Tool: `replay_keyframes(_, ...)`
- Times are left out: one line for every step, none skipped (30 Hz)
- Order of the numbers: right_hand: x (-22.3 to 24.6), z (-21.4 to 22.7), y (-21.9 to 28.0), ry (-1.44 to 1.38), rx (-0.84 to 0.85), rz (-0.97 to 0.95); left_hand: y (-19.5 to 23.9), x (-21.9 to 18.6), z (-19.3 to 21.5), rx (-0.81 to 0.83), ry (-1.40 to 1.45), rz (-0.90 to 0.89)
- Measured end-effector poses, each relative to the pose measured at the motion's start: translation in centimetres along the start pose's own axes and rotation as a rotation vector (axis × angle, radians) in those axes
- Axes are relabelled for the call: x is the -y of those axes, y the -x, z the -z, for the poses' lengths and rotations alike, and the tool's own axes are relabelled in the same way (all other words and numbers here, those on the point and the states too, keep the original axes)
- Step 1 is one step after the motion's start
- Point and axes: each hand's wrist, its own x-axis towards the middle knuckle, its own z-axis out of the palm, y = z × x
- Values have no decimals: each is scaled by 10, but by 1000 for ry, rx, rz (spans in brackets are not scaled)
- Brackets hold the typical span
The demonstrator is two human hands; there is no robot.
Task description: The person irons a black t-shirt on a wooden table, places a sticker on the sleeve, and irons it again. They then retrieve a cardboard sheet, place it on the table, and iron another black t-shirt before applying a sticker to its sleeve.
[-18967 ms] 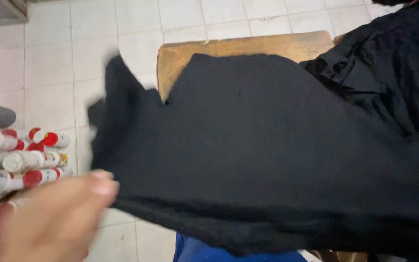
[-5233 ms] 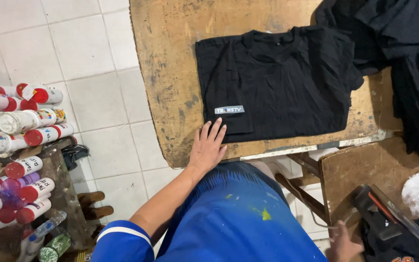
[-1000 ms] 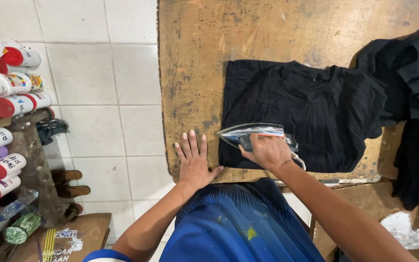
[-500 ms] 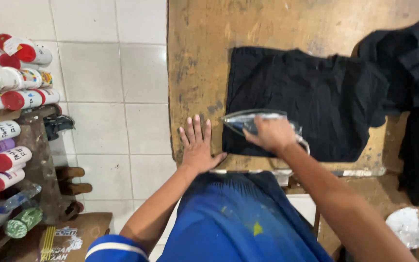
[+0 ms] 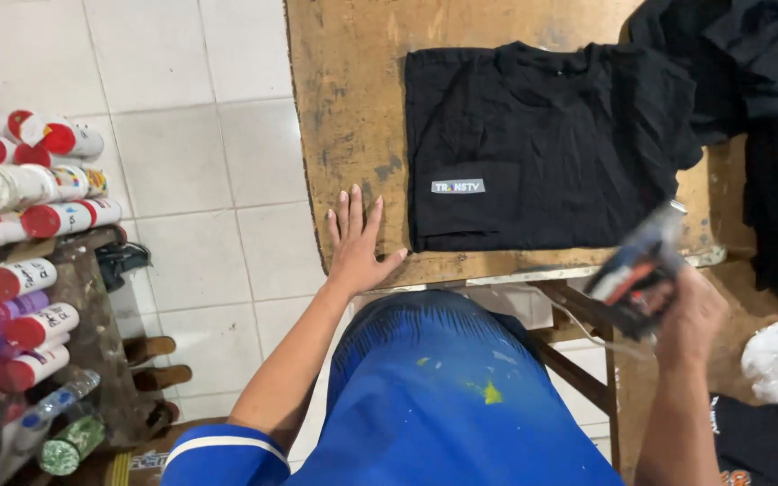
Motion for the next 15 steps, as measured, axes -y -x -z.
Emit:
replay_keyframes(-18,16,3,-117,-93,-20,0,0,-1,-22,-3,-1)
replay_keyframes(-45,37,3,-123,-100,-24,-1,-2,-6,-19,-9,-8)
replay_keyframes(-72,57,3,-192,-136,-77,-3,-3,-12,-111,-21,-28)
replay_keyframes(-98,78,3,-262,-172,-129,-5,-5,-18,-205,-31,-49)
replay_keyframes(-114,90,7,-268,-179,-131,-7,-12,-19,-203,-36,-58)
replay_keyframes(-130,101,8,-294,-239,-168,-10,-19,-20,-163,-92,-80)
replay_keyframes(-146,111,10,-319,-298,-204,-13,-26,-22,-123,-148,-102)
replay_keyframes(-158,122,7,-321,-299,-208,-14,-33,-22,-121,-151,-104)
replay_keyframes(-170,133,3,-367,-342,-270,-15,-40,-22,-161,-137,-185)
replay_keyframes(-182,144,0,-410,-384,-335,-14,-47,-23,-198,-123,-263)
replay_keyframes(-190,157,3,-410,-383,-341,-12,-52,-28,-194,-126,-262)
replay_keyframes(-196,165,1,-433,-391,-302,-17,-57,-30,-163,-170,-251)
replay_keyframes(-203,173,-3,-457,-399,-263,-22,-63,-32,-133,-213,-240)
replay_keyframes(-212,184,-14,-458,-406,-270,-24,-65,-32,-125,-217,-245)
replay_keyframes(-222,196,-25,-488,-408,-322,-26,-68,-33,-106,-237,-220)
